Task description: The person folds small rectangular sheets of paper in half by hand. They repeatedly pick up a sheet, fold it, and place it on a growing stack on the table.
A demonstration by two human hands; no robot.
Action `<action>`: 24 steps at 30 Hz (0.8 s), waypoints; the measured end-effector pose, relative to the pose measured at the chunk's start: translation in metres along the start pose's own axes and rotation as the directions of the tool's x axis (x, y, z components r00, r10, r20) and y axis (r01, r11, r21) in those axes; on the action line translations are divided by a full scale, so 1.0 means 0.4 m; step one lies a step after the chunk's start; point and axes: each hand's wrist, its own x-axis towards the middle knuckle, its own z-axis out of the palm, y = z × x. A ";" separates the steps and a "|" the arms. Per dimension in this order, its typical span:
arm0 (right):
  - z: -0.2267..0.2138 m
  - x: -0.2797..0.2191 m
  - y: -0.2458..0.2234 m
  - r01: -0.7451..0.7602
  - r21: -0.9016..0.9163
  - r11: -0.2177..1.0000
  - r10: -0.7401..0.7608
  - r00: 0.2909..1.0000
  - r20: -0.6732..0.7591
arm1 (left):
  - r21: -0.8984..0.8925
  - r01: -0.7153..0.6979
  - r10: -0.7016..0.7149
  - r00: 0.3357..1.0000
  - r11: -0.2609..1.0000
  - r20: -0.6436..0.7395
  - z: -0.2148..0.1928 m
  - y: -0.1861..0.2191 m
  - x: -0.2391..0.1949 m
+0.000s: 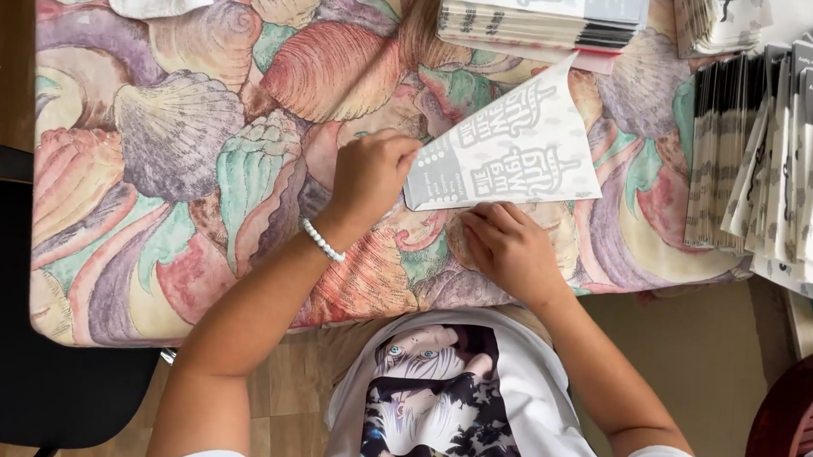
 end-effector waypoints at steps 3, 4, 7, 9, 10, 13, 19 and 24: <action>0.007 0.000 -0.004 0.006 -0.042 0.999 -0.007 1.000 -0.019 | 0.040 -0.067 0.068 0.997 0.997 -0.030 0.009 0.036 -0.032; 0.015 -0.001 -0.001 0.013 -0.036 0.999 -0.013 1.000 -0.015 | 0.041 -0.058 0.059 0.998 0.997 -0.033 -0.004 0.056 -0.046; 0.026 -0.009 -0.001 0.015 -0.084 0.996 -0.014 1.000 0.004 | 0.048 -0.149 0.151 0.988 0.988 -0.041 0.002 0.087 -0.090; 0.019 0.005 -0.008 0.023 -0.062 0.998 -0.024 0.999 -0.025 | 0.105 -0.269 0.277 0.959 0.957 -0.066 0.050 0.065 -0.114; 0.019 0.004 -0.009 0.024 -0.059 0.998 -0.025 0.999 -0.023 | 0.105 -0.265 0.273 0.960 0.958 -0.066 0.058 0.058 -0.120; 0.024 -0.002 -0.006 0.020 -0.060 0.998 -0.024 0.998 -0.052 | 0.161 -0.324 0.338 0.938 0.932 -0.071 0.064 0.044 -0.130; 0.056 -0.042 0.038 -0.052 -0.077 0.996 0.035 0.977 -0.211 | 0.125 -0.318 0.324 0.946 0.940 -0.031 0.039 0.052 -0.136; 0.068 -0.007 0.061 -0.028 -0.089 0.996 0.018 0.994 -0.112 | 0.125 -0.320 0.330 0.942 0.939 -0.067 0.040 0.045 -0.137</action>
